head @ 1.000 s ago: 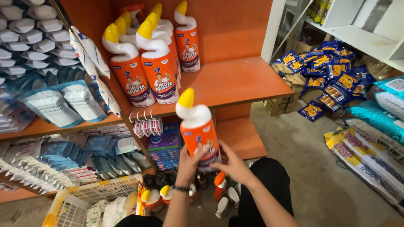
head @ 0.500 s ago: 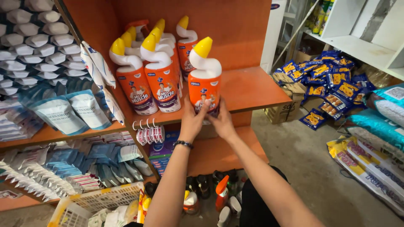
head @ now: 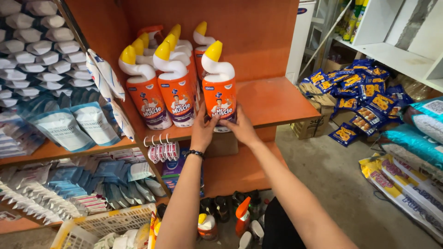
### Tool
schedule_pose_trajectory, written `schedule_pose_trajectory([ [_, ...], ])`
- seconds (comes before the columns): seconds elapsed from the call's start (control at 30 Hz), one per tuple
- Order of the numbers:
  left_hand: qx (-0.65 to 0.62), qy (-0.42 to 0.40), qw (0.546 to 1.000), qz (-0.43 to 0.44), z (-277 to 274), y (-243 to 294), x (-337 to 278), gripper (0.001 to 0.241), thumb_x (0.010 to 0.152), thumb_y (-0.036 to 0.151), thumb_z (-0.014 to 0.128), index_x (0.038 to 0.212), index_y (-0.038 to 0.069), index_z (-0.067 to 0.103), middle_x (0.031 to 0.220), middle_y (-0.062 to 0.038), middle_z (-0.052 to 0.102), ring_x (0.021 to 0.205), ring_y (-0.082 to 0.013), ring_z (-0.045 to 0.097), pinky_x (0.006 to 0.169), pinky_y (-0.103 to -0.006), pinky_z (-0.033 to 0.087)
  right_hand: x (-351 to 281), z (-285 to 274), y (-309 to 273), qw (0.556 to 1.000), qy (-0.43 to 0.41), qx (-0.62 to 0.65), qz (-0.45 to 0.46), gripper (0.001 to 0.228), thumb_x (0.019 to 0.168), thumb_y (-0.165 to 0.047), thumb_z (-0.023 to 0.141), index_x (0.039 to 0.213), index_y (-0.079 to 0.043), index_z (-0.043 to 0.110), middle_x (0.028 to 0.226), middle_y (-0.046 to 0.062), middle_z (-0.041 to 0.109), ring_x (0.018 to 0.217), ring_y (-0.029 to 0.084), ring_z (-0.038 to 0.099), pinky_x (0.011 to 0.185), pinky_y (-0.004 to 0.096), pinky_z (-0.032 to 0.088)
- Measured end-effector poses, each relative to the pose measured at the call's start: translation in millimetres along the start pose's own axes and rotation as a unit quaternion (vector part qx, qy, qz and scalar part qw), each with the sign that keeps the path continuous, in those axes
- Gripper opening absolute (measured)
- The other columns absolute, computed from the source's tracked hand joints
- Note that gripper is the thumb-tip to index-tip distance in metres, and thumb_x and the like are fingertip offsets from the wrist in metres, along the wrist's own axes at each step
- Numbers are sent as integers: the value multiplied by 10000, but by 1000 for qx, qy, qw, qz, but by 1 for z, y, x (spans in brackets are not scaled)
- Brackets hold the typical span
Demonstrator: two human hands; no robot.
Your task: Organizing and stocking cleaning supplies and insecticide sprays on grocery store shelves.
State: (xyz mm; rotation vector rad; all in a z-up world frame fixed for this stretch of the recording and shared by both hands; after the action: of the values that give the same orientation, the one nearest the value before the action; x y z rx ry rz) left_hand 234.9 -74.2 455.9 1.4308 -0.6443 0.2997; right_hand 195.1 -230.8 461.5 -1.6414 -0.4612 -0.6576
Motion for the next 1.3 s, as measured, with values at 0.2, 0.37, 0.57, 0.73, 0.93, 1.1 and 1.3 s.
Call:
schedule_pose_trajectory([
  [0.2, 52, 64, 996, 40, 4, 13, -9, 679, 881, 87, 787, 1472, -38, 478, 1240, -157, 715, 1108, -209, 704, 938, -334, 580, 8, -13, 19, 996, -69, -36, 35, 781, 850, -133, 800, 1494, -30, 370, 1337, 140, 652, 1237, 193, 628, 1049, 359, 517],
  [0.37, 102, 121, 987, 35, 5, -8, -7, 550, 848, 84, 825, 1288, -69, 534, 1179, -181, 720, 1077, -232, 730, 900, -343, 605, 12, -11, 19, 994, -48, -91, 43, 793, 832, -172, 820, 1485, -43, 390, 1287, 159, 691, 1189, 230, 687, 994, 370, 553],
  [0.57, 173, 166, 971, 12, 11, 5, -7, 521, 828, 136, 841, 1239, -64, 591, 1101, -201, 733, 983, -259, 748, 811, -353, 603, 23, -11, 31, 987, -33, -156, 34, 821, 833, -235, 835, 1482, -39, 372, 1257, 188, 702, 1172, 271, 703, 965, 395, 555],
  [0.73, 178, 186, 966, 15, 12, -13, 1, 507, 830, 146, 845, 1211, -71, 589, 1107, -197, 727, 996, -263, 743, 800, -347, 603, 31, -10, 43, 983, -34, -169, 58, 818, 824, -255, 834, 1474, -47, 383, 1217, 194, 715, 1136, 287, 722, 942, 401, 571],
  [0.93, 219, 224, 950, 18, 16, -9, 6, 388, 843, 155, 837, 1090, -67, 635, 956, -175, 738, 833, -271, 710, 755, -387, 557, 41, -5, 49, 982, -8, -183, 46, 796, 838, -293, 828, 1459, -39, 399, 1191, 209, 722, 1116, 313, 735, 920, 411, 581],
  [1.1, 310, 219, 922, 70, 17, -14, 16, 291, 886, 141, 780, 1055, -63, 657, 898, -193, 681, 798, -348, 651, 736, -438, 524, 55, -7, 71, 981, 2, -193, 28, 846, 797, -241, 870, 1446, 8, 389, 1250, 248, 682, 1142, 349, 696, 929, 424, 568],
  [1.3, 334, 190, 923, -14, 24, -23, 31, 327, 927, 148, 691, 1195, -28, 627, 990, -248, 671, 872, -423, 670, 774, -510, 535, 70, -6, 80, 981, 28, -192, -12, 741, 770, -201, 890, 1360, 15, 497, 1244, 234, 668, 1133, 352, 695, 907, 426, 590],
])
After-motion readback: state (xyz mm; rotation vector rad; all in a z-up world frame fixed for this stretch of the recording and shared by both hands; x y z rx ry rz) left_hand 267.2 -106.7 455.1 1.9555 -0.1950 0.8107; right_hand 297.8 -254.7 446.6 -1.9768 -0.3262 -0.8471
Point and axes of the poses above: each hand's wrist, its own x-axis towards the middle knuckle, its own z-axis out of the palm, y = z × x, the point moved 3 cm from there along x, towards the middle knuckle
